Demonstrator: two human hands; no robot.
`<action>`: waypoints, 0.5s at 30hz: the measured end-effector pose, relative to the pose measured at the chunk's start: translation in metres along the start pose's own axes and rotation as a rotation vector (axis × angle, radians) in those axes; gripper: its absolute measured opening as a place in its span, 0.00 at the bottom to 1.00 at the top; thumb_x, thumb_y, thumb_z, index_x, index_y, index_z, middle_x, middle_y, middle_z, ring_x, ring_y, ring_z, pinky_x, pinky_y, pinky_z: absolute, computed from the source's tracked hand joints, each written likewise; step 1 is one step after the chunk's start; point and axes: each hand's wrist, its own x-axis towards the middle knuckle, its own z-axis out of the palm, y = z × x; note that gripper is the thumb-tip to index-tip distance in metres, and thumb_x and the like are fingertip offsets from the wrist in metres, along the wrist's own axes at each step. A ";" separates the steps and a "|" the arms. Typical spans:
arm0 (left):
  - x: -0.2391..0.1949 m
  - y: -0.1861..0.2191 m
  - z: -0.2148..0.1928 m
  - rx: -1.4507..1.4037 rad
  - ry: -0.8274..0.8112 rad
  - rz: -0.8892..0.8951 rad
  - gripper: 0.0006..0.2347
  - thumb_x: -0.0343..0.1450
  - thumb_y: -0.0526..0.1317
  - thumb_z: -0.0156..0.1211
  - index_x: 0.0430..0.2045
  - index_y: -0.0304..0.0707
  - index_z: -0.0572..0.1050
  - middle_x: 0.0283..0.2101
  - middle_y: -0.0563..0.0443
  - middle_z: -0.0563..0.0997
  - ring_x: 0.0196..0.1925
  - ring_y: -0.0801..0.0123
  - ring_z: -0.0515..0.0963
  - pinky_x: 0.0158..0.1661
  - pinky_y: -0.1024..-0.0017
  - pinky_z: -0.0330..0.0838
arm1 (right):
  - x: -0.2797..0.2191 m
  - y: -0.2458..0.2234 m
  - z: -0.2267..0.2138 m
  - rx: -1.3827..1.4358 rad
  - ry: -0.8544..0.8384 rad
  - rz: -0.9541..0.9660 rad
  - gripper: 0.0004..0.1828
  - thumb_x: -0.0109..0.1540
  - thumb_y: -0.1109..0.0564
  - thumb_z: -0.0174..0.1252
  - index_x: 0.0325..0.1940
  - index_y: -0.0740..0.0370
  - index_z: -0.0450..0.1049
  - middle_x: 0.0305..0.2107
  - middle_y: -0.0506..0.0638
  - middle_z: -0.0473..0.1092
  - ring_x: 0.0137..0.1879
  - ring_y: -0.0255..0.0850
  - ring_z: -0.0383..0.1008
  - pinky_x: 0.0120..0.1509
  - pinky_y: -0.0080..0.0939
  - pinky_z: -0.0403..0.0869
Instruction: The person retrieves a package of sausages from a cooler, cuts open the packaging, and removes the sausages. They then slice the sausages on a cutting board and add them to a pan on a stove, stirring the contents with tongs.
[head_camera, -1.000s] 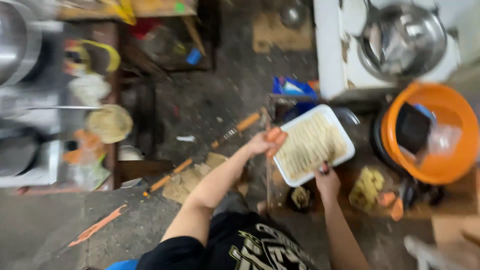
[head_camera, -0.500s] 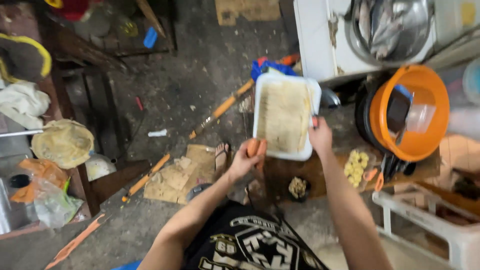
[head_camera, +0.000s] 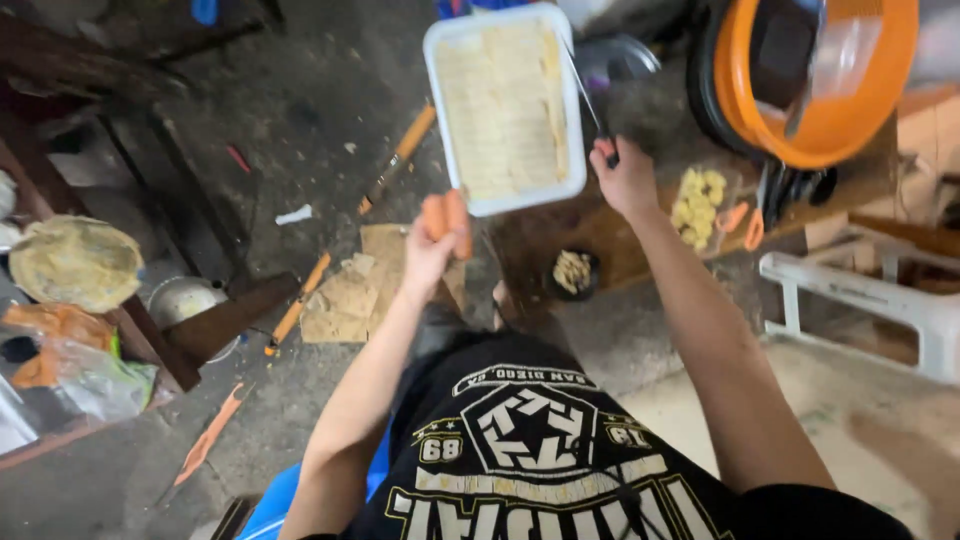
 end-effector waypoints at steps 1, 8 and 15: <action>-0.008 0.012 -0.002 -0.010 0.026 -0.069 0.27 0.62 0.34 0.74 0.57 0.32 0.72 0.45 0.39 0.80 0.45 0.59 0.79 0.45 0.60 0.76 | -0.024 0.005 -0.006 -0.019 0.076 -0.016 0.18 0.67 0.42 0.60 0.31 0.53 0.68 0.25 0.55 0.72 0.39 0.56 0.80 0.42 0.54 0.78; -0.065 -0.103 -0.027 0.419 0.156 -0.455 0.28 0.59 0.48 0.82 0.52 0.44 0.77 0.45 0.41 0.84 0.43 0.63 0.86 0.42 0.63 0.80 | -0.170 0.039 -0.011 0.084 -0.022 0.118 0.20 0.55 0.38 0.73 0.31 0.53 0.76 0.29 0.54 0.78 0.45 0.52 0.80 0.49 0.51 0.79; -0.074 -0.104 0.056 0.077 0.153 -0.259 0.25 0.56 0.45 0.84 0.46 0.48 0.81 0.38 0.50 0.86 0.39 0.68 0.87 0.38 0.71 0.81 | -0.154 0.132 0.047 0.037 0.105 0.004 0.11 0.58 0.46 0.72 0.44 0.41 0.83 0.31 0.48 0.78 0.44 0.47 0.81 0.48 0.45 0.80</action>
